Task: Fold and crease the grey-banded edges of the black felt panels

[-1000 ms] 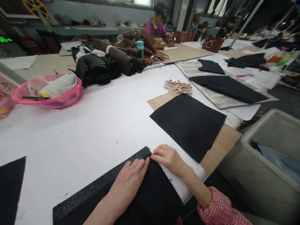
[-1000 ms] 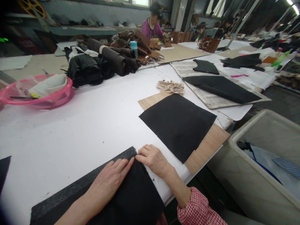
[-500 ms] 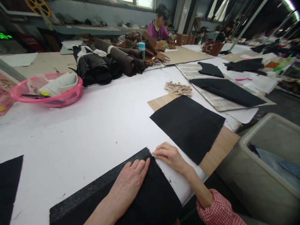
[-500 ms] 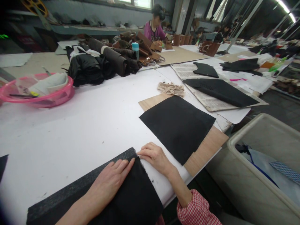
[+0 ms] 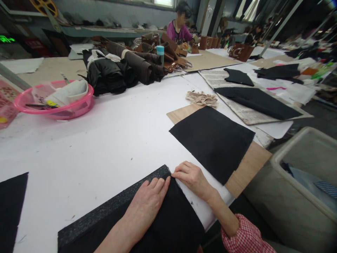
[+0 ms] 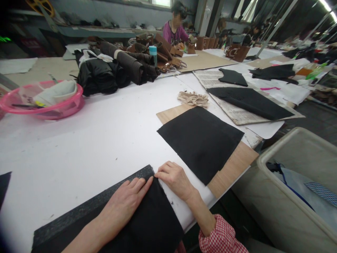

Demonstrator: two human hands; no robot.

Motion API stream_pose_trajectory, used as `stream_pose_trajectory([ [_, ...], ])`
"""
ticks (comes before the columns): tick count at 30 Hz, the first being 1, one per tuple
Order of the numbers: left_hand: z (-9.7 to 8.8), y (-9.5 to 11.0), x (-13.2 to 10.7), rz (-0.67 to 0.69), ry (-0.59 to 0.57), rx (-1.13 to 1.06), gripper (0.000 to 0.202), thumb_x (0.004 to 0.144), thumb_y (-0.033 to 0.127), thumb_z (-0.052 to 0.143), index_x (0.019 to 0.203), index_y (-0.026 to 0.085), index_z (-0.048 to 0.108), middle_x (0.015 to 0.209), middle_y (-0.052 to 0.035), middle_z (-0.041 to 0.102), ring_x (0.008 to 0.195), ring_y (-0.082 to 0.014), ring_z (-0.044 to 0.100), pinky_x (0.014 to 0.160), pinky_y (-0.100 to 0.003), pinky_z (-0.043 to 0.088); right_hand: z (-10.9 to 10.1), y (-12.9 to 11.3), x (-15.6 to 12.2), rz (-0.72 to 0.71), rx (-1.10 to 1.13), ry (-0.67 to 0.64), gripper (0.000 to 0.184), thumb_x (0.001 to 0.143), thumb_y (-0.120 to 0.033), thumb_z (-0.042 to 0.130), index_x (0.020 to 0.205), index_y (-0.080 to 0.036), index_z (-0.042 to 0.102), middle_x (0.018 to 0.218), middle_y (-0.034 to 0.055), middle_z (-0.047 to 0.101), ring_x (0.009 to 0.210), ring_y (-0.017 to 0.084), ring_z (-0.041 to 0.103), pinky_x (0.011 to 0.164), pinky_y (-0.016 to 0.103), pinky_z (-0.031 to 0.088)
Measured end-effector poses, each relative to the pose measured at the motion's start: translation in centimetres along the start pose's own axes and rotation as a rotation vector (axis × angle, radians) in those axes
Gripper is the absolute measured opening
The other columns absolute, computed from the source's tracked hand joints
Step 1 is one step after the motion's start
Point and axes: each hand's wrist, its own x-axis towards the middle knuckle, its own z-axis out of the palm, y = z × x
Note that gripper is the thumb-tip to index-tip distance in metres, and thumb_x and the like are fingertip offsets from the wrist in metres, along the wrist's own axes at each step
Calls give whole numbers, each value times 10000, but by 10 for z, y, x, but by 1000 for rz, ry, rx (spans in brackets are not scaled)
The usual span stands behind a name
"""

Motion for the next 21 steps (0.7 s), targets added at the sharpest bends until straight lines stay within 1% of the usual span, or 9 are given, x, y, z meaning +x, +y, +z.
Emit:
stream_pose_trajectory([
  [5,0,0,2,-17,-3,6,584,876,0,408,1443,128,351,1034,-62,555,897,-203,505,776,-357,438,0,0,-1,4,-3,-20,143,971,-161,546,1058,-218,644,1005,36,648,967,190,563,827,342,472],
  [13,-2,2,6,-23,7,2,590,862,12,431,1440,111,365,1012,-60,543,878,-219,507,715,-365,439,-3,-2,-3,-3,10,-35,176,976,-156,534,1103,-216,640,1023,49,636,988,190,559,852,352,489],
  [15,-2,3,8,-29,7,-4,594,854,6,431,1434,118,378,1002,-57,542,873,-223,513,705,-368,442,-3,-3,-5,33,45,-30,200,981,-148,516,1127,-222,632,1046,51,629,1011,192,553,867,353,492],
  [18,-5,4,10,-46,9,-17,602,844,-1,439,1429,134,394,1001,-56,544,869,-226,523,706,-373,450,-3,-3,-8,113,103,16,247,981,-125,497,1167,-234,618,1076,47,618,1042,189,545,890,350,493],
  [21,-6,5,11,-52,15,-24,601,841,-6,440,1424,136,406,1009,-62,549,876,-234,535,702,-378,460,-2,-5,-9,148,130,49,285,981,-109,481,1192,-248,612,1086,44,610,1048,187,542,902,350,492],
])
